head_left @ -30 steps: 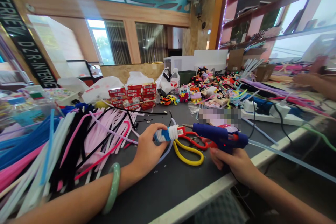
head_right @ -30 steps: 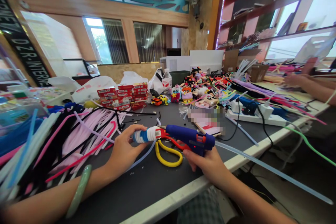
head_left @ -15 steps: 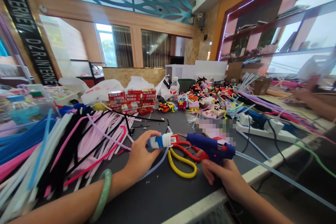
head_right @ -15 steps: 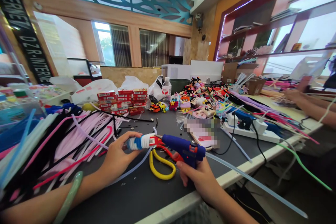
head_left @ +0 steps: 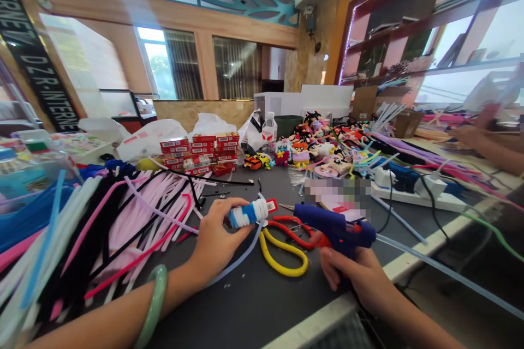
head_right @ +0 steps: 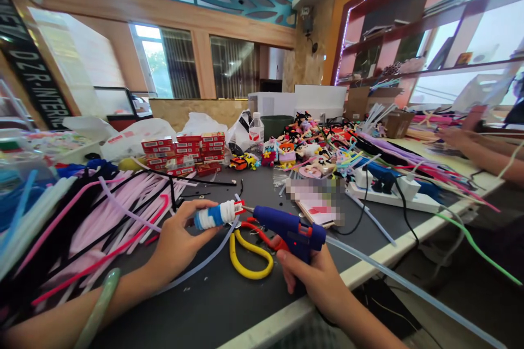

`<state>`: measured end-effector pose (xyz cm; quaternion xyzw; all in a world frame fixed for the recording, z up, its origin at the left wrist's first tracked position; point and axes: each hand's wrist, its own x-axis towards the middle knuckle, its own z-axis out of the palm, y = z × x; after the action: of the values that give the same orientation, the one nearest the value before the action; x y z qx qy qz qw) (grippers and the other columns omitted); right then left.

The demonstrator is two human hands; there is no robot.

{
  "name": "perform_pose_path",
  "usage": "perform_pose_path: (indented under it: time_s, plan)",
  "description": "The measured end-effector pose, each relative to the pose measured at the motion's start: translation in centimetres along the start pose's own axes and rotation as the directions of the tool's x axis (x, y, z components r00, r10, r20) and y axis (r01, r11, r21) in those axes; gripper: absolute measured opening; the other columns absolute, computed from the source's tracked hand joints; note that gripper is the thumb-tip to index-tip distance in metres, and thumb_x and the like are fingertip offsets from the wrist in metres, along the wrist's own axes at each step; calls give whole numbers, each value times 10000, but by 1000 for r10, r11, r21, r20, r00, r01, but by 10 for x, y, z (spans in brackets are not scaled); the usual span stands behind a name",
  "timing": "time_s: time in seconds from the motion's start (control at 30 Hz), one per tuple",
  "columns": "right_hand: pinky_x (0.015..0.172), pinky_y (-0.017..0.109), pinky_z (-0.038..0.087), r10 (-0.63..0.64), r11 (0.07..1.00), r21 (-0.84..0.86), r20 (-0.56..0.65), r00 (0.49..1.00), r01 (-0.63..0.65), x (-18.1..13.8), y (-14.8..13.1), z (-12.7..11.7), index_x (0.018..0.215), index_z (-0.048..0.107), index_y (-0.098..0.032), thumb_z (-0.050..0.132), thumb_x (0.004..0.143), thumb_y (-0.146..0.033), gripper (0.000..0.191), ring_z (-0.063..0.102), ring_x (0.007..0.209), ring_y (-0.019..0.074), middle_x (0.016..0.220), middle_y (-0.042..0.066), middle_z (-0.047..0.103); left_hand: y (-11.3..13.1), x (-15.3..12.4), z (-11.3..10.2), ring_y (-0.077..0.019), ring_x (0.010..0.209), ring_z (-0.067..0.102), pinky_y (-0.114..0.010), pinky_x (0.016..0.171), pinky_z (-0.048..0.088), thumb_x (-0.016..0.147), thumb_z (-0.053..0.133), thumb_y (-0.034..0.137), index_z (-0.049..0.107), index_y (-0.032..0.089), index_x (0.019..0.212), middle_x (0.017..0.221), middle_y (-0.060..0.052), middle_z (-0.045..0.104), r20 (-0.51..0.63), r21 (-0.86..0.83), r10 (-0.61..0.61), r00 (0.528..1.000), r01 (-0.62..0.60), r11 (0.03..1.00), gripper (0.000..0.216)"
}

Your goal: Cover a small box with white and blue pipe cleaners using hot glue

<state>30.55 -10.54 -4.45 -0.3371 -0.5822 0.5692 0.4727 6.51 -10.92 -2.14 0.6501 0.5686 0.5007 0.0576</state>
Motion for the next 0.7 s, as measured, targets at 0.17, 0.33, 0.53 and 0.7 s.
perform_pose_path:
  time_s: [0.17,0.33,0.53,0.7]
  plan:
    - [425,244,360,-26,998,-53,-84,996,21,5,-1,3,848,645,-130,705,685,-529,435,425,370,100,407,-73,444,-2,3,-1,-221,915,616,-354,805,491,670,671,196,659,241,951,972,-30,655,-29,10,-15,999,15,1000,284]
    - [440,246,356,-10,999,-52,-135,991,3,15,3,1,873,638,-142,659,748,-540,419,444,374,106,410,-69,468,-3,5,-3,-239,899,620,-386,802,518,676,680,202,672,241,930,931,-40,645,-101,50,-12,995,17,999,257]
    - [438,240,343,3,999,-40,-152,988,-9,17,9,-5,893,627,-149,660,742,-574,452,474,379,113,410,-58,490,-9,8,0,-254,1033,605,-428,933,485,698,674,175,652,223,938,1014,-56,665,-135,93,64,989,-51,994,246]
    - [434,249,355,30,998,-48,-163,986,-38,18,12,-6,884,633,-153,653,724,-610,484,482,366,124,392,-52,490,-14,6,1,-264,1109,606,-449,967,473,729,656,187,620,220,976,1114,-74,670,-143,115,76,987,-60,992,251]
